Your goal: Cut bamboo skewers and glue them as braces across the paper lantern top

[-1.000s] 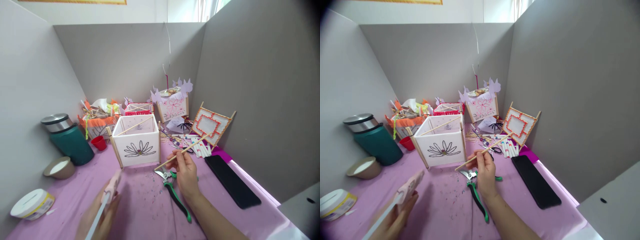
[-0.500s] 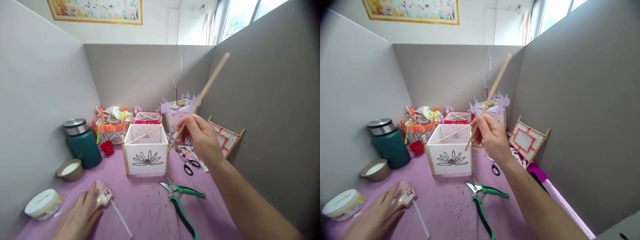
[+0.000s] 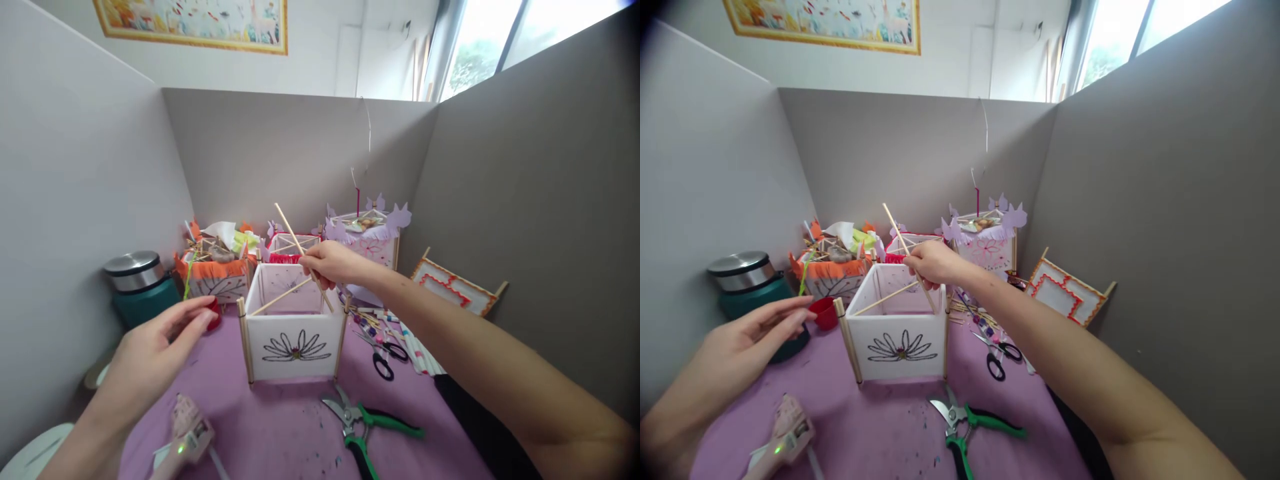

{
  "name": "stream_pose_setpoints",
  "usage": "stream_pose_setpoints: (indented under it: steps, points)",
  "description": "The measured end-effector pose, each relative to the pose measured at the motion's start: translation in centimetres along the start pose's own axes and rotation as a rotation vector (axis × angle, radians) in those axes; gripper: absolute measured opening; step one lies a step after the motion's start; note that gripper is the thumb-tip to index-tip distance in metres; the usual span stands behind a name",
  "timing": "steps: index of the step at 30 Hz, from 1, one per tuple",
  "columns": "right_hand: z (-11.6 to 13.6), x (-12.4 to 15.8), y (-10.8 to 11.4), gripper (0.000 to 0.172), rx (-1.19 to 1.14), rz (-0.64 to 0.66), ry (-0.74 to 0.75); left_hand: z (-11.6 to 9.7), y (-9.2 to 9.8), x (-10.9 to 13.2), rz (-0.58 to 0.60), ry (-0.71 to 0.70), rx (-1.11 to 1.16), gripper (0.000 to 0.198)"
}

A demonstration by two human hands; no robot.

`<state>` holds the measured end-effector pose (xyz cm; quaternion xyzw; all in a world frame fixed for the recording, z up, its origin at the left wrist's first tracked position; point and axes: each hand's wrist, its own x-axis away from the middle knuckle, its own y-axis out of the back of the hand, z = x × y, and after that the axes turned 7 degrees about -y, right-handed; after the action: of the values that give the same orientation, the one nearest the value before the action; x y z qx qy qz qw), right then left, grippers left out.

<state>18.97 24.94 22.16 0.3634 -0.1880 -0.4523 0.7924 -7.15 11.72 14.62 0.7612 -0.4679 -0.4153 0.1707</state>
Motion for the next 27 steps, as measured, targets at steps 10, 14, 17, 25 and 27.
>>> stream_pose_setpoints:
  steps: [10, 14, 17, 25, 27]
  points:
    - [-0.8, -2.2, 0.0, 0.027, 0.125, 0.179, -0.056, 1.3, -4.9, -9.4, 0.062, 0.165, 0.466, 0.047]
    - [-0.7, -2.4, 0.1, 0.027, 0.128, 0.261, -0.052, 2.0, -6.3, -11.2, 0.09, 0.195, 0.512, 0.051]
    - [-0.9, -2.7, 0.0, 0.026, 0.114, 0.323, -0.038, 2.6, -7.4, -12.0, 0.121, 0.223, 0.526, 0.049]
    - [-1.6, -3.7, -0.5, 0.022, 0.138, 0.381, -0.046, 2.0, -9.2, -13.2, 0.115, 0.239, 0.57, 0.047]
    - [-1.7, -3.9, -0.7, 0.023, 0.156, 0.387, -0.056, 1.7, -9.4, -13.4, 0.115, 0.23, 0.579, 0.043]
